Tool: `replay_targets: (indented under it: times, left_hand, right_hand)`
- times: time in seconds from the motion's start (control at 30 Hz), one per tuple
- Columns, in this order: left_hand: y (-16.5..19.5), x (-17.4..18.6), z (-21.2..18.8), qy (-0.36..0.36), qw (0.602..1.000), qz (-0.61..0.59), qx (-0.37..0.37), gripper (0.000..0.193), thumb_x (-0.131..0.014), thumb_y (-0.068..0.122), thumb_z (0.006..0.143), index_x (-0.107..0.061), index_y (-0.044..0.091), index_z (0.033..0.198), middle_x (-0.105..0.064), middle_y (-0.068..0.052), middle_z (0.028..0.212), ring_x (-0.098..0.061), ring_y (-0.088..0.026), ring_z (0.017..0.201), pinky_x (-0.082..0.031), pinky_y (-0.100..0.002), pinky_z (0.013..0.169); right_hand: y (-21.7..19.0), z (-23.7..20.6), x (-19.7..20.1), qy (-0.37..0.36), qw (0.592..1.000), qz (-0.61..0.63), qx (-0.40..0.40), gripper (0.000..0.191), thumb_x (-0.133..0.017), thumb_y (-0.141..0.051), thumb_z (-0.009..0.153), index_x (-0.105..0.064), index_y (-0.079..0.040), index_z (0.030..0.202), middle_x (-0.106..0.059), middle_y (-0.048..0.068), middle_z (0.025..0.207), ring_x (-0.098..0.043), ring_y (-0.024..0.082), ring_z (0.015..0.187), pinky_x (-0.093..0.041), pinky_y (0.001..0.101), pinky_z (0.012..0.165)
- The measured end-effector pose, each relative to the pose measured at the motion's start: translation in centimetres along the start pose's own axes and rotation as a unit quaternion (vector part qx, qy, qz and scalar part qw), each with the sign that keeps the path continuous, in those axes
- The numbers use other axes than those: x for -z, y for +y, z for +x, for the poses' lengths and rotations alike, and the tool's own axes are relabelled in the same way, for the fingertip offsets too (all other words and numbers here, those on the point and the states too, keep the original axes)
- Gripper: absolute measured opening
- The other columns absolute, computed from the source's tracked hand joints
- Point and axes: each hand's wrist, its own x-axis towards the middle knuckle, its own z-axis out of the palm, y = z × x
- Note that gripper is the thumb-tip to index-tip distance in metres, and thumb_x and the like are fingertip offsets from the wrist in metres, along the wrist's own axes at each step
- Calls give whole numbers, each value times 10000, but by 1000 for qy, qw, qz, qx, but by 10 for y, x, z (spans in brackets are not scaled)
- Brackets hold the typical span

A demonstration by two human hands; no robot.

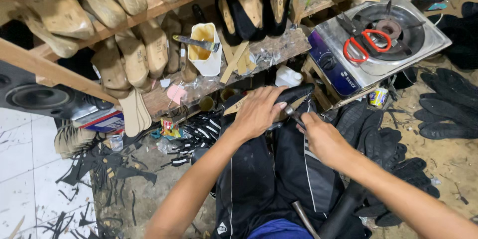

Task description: The person sits on the floor of a shoe workshop and hammers a black shoe upper stretched over a wooden last, working the edges with a hammer and pincers. They then pull the last out of the shoe, set it on the shelf, and press and hammer the sole of the finished shoe.

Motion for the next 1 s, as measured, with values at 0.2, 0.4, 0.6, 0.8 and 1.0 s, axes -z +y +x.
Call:
replay_targets:
  times: [0.2, 0.4, 0.6, 0.8, 1.0]
  left_hand:
    - [0, 1, 5, -43, 995, -71, 59, 430, -537, 384, 1038, -580, 119, 1375, -593, -127, 1097, -576, -335, 1084, -449, -443, 919]
    - [9, -2, -1, -18, 999, -26, 2, 445, -595, 364, 997, -591, 105, 1359, -595, -130, 1121, -552, -345, 1096, -428, -454, 959]
    - [9, -8, -4, 0, 1000, 26, -5, 431, -612, 328, 998, -572, 57, 1332, -610, -145, 1157, -572, -355, 1097, -445, -457, 985]
    - [-1, -4, -3, -29, 999, -15, 24, 484, -632, 354, 992, -561, 90, 1392, -633, -147, 1204, -583, -369, 1138, -450, -461, 1011]
    - [-18, 13, -30, -50, 999, -1, 11, 917, -828, 405, 734, -451, 60, 1496, -540, -217, 1439, -479, -405, 1326, -331, -535, 1097]
  right_hand:
    - [-3, -6, -2, -16, 999, -37, -28, 236, -632, 21, 820, -513, 40, 1024, -622, 271, 979, -634, 481, 913, -510, 505, 721]
    - [-9, -32, -30, 9, 998, 46, -46, 242, -669, -84, 897, -522, 20, 1058, -647, 230, 990, -662, 436, 932, -527, 450, 783]
    - [-34, -65, -47, -174, 872, 405, -214, 209, -645, -139, 941, -598, -2, 1091, -676, 133, 1022, -703, 252, 960, -584, 404, 839]
    - [-52, -108, -12, -351, 933, 80, 29, 317, -761, -233, 909, -626, -92, 1159, -626, 72, 1187, -625, 241, 1151, -487, 360, 979]
    - [-19, -141, -7, -128, 968, -155, -149, 312, -771, -237, 879, -657, -106, 1138, -669, 61, 1097, -652, 237, 1007, -520, 375, 876]
